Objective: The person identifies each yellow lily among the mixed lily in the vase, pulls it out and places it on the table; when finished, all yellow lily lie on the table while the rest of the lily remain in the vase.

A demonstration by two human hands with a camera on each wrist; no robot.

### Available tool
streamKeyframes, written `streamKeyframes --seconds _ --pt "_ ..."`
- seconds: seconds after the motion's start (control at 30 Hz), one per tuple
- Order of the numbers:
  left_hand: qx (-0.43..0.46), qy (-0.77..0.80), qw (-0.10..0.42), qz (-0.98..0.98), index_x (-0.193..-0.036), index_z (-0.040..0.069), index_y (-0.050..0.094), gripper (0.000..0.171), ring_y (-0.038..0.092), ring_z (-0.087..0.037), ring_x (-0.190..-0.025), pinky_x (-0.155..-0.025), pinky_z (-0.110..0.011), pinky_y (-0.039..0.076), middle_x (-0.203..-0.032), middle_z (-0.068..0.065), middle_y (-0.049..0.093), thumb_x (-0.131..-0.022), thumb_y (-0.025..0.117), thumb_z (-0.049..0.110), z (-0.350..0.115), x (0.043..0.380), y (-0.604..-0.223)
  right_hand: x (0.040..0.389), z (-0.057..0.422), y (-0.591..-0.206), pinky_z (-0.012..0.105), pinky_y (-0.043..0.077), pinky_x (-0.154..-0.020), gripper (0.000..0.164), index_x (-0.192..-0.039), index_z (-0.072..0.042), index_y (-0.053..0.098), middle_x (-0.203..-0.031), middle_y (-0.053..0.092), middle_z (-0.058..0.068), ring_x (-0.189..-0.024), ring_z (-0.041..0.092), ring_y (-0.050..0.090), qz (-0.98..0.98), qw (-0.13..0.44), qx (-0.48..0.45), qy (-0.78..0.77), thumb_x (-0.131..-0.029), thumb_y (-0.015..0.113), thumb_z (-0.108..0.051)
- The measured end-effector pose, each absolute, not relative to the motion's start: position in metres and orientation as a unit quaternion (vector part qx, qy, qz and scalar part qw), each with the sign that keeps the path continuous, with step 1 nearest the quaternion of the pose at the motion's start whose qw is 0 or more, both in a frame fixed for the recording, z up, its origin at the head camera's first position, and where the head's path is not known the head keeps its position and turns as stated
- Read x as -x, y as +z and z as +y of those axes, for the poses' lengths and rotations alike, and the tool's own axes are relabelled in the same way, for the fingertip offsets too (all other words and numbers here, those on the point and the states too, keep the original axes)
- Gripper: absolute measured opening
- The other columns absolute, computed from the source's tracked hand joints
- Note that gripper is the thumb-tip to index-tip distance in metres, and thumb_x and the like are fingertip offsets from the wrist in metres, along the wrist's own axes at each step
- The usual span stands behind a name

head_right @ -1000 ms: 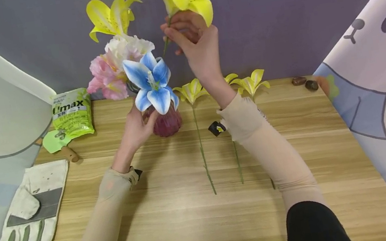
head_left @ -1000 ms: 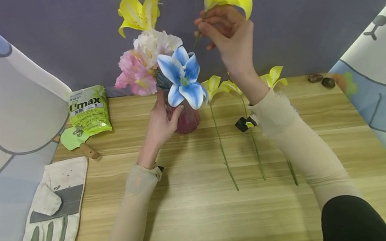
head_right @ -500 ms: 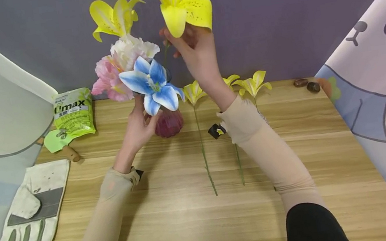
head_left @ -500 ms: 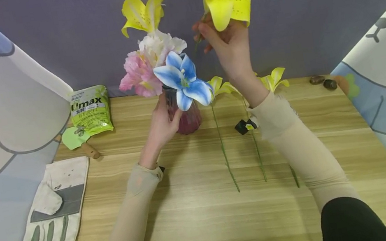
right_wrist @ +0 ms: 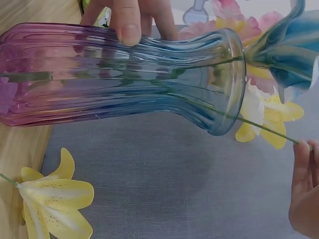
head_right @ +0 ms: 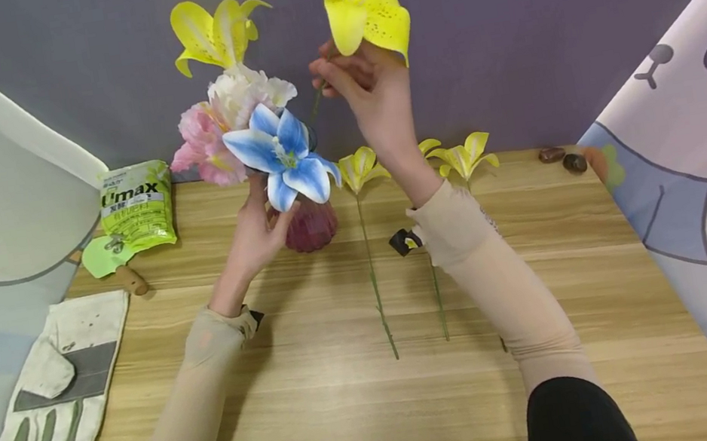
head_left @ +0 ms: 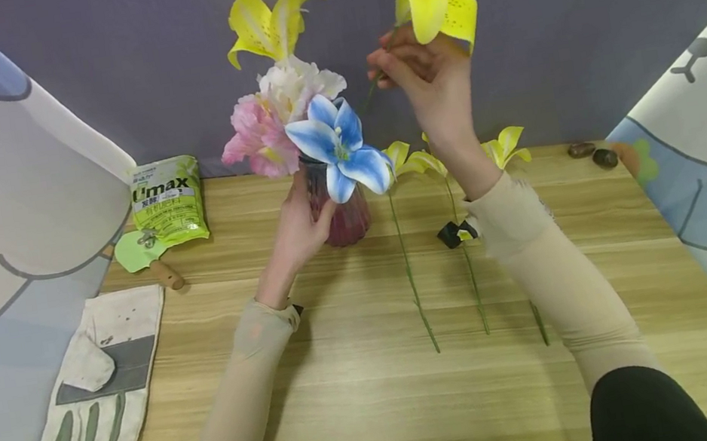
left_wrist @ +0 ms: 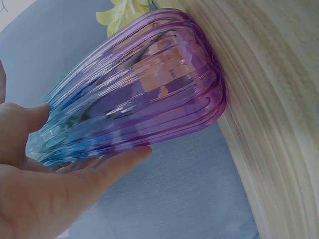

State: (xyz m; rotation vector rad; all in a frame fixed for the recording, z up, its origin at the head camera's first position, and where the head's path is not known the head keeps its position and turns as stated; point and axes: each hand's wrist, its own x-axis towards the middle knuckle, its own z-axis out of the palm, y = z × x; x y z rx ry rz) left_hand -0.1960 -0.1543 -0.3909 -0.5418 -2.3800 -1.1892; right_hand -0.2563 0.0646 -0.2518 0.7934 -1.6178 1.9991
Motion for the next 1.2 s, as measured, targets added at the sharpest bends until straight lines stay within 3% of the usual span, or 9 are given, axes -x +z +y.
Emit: streamKeyframes --seconds 0.13,0.3,0.5,0.73,0.9,1.13,1.2 --pt "0.182 -0.425 0.209 -0.862 -0.156 -0.017 0.032 0.071 0.062 -0.048 -0.111 -0.1 -0.061 0.049 -0.13 -0.039 0.059 -0.103 0.07 0.011 -0.153 0.195 -0.391 0.258 0.067 -0.249 0.034 0.062 -0.077 0.012 -0.103 0.002 0.074 -0.094 0.077 0.018 -0.082 0.029 0.074 -0.539 0.261 -0.264 0.756 -0.099 0.068 0.012" --pt "0.173 -0.426 0.203 -0.865 -0.157 -0.015 0.033 0.072 0.062 -0.048 -0.118 -0.106 -0.058 0.047 -0.137 -0.037 0.058 -0.104 0.071 0.016 -0.152 0.194 -0.39 0.257 0.069 -0.246 0.034 0.062 -0.077 0.013 -0.106 0.007 0.074 -0.095 0.077 0.02 -0.082 0.029 0.074 -0.522 0.266 -0.26 0.768 -0.099 0.066 0.014" --pt "0.166 -0.434 0.187 -0.865 -0.151 -0.015 0.04 0.062 0.061 -0.042 -0.106 -0.097 -0.058 0.049 -0.121 -0.031 0.061 -0.104 0.07 0.015 -0.152 0.193 -0.388 0.255 0.069 -0.249 0.036 0.061 -0.08 0.018 -0.107 0.006 0.075 -0.098 0.078 0.019 -0.084 0.029 0.075 -0.514 0.252 -0.281 0.771 -0.101 0.062 0.016" --pt "0.159 -0.433 0.174 -0.87 -0.157 -0.014 0.032 0.07 0.059 -0.047 -0.128 -0.108 -0.057 0.046 -0.144 -0.035 0.055 -0.105 0.069 0.015 -0.152 0.193 -0.387 0.256 0.068 -0.247 0.035 0.061 -0.075 0.02 -0.102 0.004 0.075 -0.094 0.077 0.021 -0.079 0.031 0.072 -0.47 0.292 -0.271 0.787 -0.098 0.061 0.019" --pt "0.164 -0.435 0.175 -0.868 -0.156 -0.013 0.035 0.066 0.06 -0.046 -0.126 -0.107 -0.057 0.047 -0.142 -0.035 0.056 -0.105 0.069 0.013 -0.152 0.194 -0.388 0.255 0.071 -0.243 0.036 0.061 -0.074 0.019 -0.1 0.005 0.075 -0.092 0.076 0.022 -0.078 0.033 0.071 -0.461 0.283 -0.252 0.803 -0.097 0.062 0.019" --pt "0.169 -0.433 0.182 -0.867 -0.154 -0.014 0.036 0.065 0.056 -0.049 -0.132 -0.112 -0.056 0.045 -0.144 -0.036 0.055 -0.105 0.069 0.014 -0.151 0.195 -0.389 0.249 0.082 -0.224 0.035 0.059 -0.071 0.025 -0.104 0.007 0.074 -0.092 0.074 0.024 -0.076 0.034 0.069 -0.404 0.328 -0.214 0.827 -0.102 0.053 0.02" --pt "0.167 -0.434 0.181 -0.867 -0.152 -0.015 0.038 0.063 0.059 -0.048 -0.127 -0.109 -0.056 0.047 -0.139 -0.035 0.057 -0.105 0.069 0.014 -0.152 0.195 -0.388 0.248 0.084 -0.223 0.035 0.06 -0.071 0.025 -0.103 0.007 0.074 -0.092 0.074 0.026 -0.076 0.034 0.07 -0.402 0.325 -0.213 0.829 -0.102 0.054 0.02"
